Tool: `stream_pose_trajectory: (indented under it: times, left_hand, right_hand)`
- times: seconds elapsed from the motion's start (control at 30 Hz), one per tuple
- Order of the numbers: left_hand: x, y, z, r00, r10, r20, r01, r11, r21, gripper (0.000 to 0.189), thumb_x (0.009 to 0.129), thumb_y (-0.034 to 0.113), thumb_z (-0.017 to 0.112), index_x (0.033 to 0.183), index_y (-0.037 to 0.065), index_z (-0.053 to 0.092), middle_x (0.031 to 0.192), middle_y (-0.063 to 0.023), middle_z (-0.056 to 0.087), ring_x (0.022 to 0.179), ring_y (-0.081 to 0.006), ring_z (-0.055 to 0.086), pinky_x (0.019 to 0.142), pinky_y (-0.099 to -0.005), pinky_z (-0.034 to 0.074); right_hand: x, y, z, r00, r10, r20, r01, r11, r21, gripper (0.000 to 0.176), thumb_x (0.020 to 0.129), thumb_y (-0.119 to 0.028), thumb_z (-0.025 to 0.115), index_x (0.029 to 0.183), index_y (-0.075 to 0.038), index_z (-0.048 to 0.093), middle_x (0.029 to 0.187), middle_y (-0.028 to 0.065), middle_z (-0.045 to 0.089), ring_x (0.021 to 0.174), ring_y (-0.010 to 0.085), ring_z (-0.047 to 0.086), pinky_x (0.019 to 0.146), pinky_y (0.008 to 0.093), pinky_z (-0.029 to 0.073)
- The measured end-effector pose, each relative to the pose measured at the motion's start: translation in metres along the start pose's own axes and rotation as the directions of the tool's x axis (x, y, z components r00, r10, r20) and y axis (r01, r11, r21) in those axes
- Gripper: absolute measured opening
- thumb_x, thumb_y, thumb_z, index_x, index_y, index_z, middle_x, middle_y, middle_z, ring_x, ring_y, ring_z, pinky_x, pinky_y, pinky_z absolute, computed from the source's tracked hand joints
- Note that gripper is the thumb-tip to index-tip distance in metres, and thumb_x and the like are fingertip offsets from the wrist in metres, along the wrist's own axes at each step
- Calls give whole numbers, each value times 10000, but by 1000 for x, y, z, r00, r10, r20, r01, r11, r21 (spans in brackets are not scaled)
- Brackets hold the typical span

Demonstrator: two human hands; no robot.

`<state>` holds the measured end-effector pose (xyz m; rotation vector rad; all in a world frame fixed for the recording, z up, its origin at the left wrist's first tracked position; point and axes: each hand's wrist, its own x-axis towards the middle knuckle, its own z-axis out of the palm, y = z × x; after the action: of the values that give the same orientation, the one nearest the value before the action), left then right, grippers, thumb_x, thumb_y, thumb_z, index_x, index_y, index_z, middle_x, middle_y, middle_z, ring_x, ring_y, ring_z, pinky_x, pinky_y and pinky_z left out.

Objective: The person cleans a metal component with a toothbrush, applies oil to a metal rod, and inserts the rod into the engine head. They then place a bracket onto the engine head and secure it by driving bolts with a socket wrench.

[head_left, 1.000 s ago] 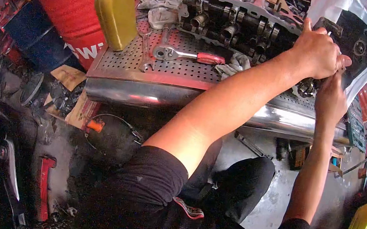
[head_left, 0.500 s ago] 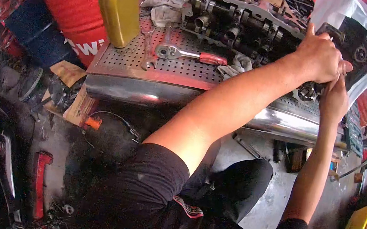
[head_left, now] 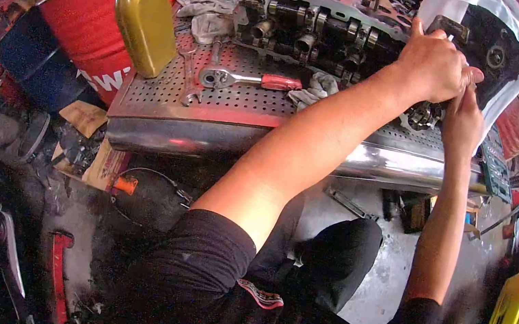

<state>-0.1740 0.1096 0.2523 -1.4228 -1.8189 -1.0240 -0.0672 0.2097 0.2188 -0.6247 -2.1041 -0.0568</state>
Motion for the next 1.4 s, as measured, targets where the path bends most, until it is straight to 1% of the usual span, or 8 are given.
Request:
stream_pose_trajectory:
  times: [0.3,0.4,0.53,0.83,1.1,1.23,1.33,1.4]
  left_hand:
    - [-6,-1,4,1000,3,-30,-4,1000,-17,519,935,560,413,919,165,748,990,-86,704,1094,-289,581,977,-689,246]
    - [-2,0,0,1000,-2,1,2,999,-46,537,936,570,406,921,155,747,1014,-95,699,1107,-294,574,985,-689,233]
    - [-2,2,-4,1000,-13,27,14,1000,-5,541,937,574,396,919,160,744,1015,-103,695,1116,-298,568,1002,-711,205]
    - [-2,-3,6,999,7,-47,-9,999,-43,515,935,560,411,921,166,743,1004,-91,698,1110,-299,569,1003,-707,208]
    - [-3,0,5,997,15,-72,-17,1000,-19,523,939,553,402,886,154,737,982,-62,705,1082,-281,585,983,-678,234]
    - [-3,0,-1,999,28,-20,-28,999,18,527,938,567,394,954,158,725,1031,-88,691,1100,-294,577,982,-695,263]
    - [-1,-2,2,997,58,-46,-56,998,33,511,939,567,387,947,184,726,1019,-102,690,1057,-306,604,951,-678,302]
    - [-3,-2,-3,990,124,-61,-126,991,-32,370,927,454,450,1006,221,725,907,-101,702,925,-319,651,837,-612,389]
  right_hand:
    - [-44,30,6,999,9,-39,-4,991,132,348,990,-413,408,1152,-166,592,772,291,623,725,486,611,628,566,454]
    - [5,8,-4,987,-160,0,160,987,5,348,992,-408,395,1190,-179,566,762,268,633,711,468,621,613,559,461]
    - [-16,-7,-4,998,-55,8,55,972,-230,319,994,-399,397,1124,-177,586,757,199,661,692,436,634,605,542,476]
    - [-19,-4,-22,998,13,56,-22,987,161,409,1004,-425,331,1028,-112,594,834,231,651,819,466,603,693,552,446]
    - [-49,-4,-4,992,-65,105,92,954,-285,275,977,-366,445,913,-120,549,711,198,651,668,419,642,556,529,475]
    - [-83,40,21,984,140,107,-137,990,-37,344,998,-415,386,1005,-124,571,744,270,629,750,476,612,647,565,455]
    - [-51,17,-4,988,148,50,-156,952,263,417,979,-474,411,1019,-86,560,851,268,635,845,479,595,696,527,444]
    - [-25,0,-13,1000,-9,-7,10,981,193,378,975,-443,419,1047,-97,555,839,227,641,847,439,615,704,507,467]
